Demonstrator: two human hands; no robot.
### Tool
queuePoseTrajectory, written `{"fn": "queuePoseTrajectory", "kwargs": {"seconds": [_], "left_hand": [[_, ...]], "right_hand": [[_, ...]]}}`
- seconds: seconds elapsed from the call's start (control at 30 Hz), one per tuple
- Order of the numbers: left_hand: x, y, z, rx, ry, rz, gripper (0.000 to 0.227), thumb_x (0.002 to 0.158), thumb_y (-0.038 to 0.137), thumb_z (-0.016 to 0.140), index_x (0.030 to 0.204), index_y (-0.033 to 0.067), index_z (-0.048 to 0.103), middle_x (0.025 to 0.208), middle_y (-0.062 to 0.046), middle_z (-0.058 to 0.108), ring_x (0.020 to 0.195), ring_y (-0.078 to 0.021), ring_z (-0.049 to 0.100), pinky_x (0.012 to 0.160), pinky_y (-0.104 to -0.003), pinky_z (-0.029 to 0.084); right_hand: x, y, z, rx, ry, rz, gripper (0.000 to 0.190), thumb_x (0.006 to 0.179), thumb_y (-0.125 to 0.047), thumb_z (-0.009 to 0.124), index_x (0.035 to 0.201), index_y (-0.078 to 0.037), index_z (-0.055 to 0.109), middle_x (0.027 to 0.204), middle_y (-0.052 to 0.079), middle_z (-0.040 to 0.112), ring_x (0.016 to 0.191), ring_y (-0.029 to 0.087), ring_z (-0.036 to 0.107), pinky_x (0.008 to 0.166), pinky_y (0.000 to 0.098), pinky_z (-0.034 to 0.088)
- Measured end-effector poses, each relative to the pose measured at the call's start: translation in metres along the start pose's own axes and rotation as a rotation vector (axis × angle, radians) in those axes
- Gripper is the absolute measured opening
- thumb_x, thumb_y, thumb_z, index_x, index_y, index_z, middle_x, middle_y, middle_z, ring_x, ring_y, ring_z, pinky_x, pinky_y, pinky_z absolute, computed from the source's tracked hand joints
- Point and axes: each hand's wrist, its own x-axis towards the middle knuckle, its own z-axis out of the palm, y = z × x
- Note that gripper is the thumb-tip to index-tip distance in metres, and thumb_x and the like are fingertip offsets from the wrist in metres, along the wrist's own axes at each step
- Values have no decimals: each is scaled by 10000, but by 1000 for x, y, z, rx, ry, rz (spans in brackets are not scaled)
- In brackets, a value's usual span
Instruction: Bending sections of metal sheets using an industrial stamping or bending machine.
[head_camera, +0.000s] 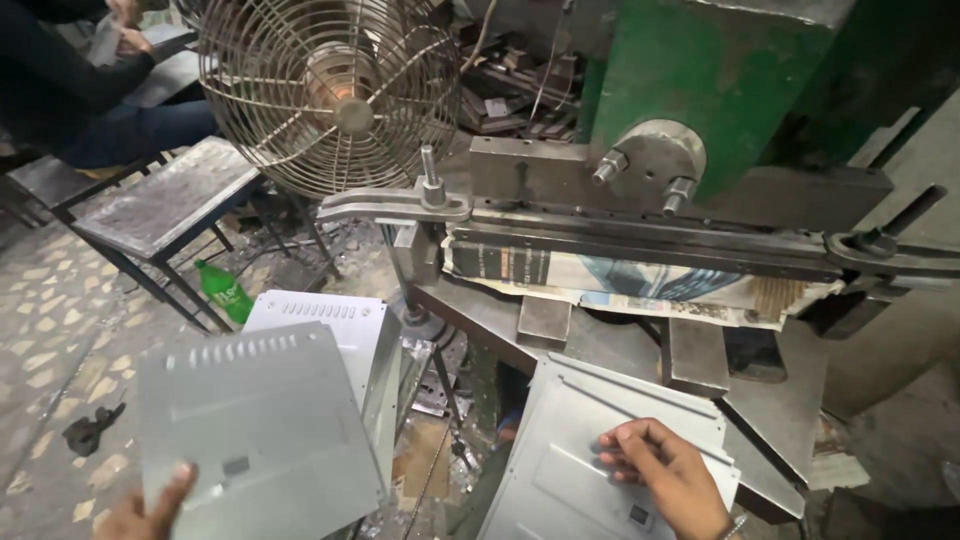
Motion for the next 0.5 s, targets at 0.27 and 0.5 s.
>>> {"fn": "queuePoseTrajectory", "kwargs": {"seconds": [0.27, 0.5], "left_hand": [[8, 100, 58, 353, 349, 447, 922, 996, 700, 476, 1367, -143, 514, 1660, -344, 355, 1416, -498, 449, 1160, -522, 350], [-50, 76, 120, 519, 476, 235, 997, 992, 742, 453, 1515, -105, 404, 1553, -357, 359, 1480, -491, 323, 1190, -577, 292]], "right_hand": [[-4, -20, 29, -58, -12, -13, 320, 978, -291, 577, 994, -4, 717, 1016, 94, 796, 914, 176, 740, 792, 325, 577], [-9, -17, 26, -70, 0, -50, 313, 970, -286, 584, 1016, -10, 724, 1024, 94, 793, 922, 173, 742, 794, 325, 578]]}}
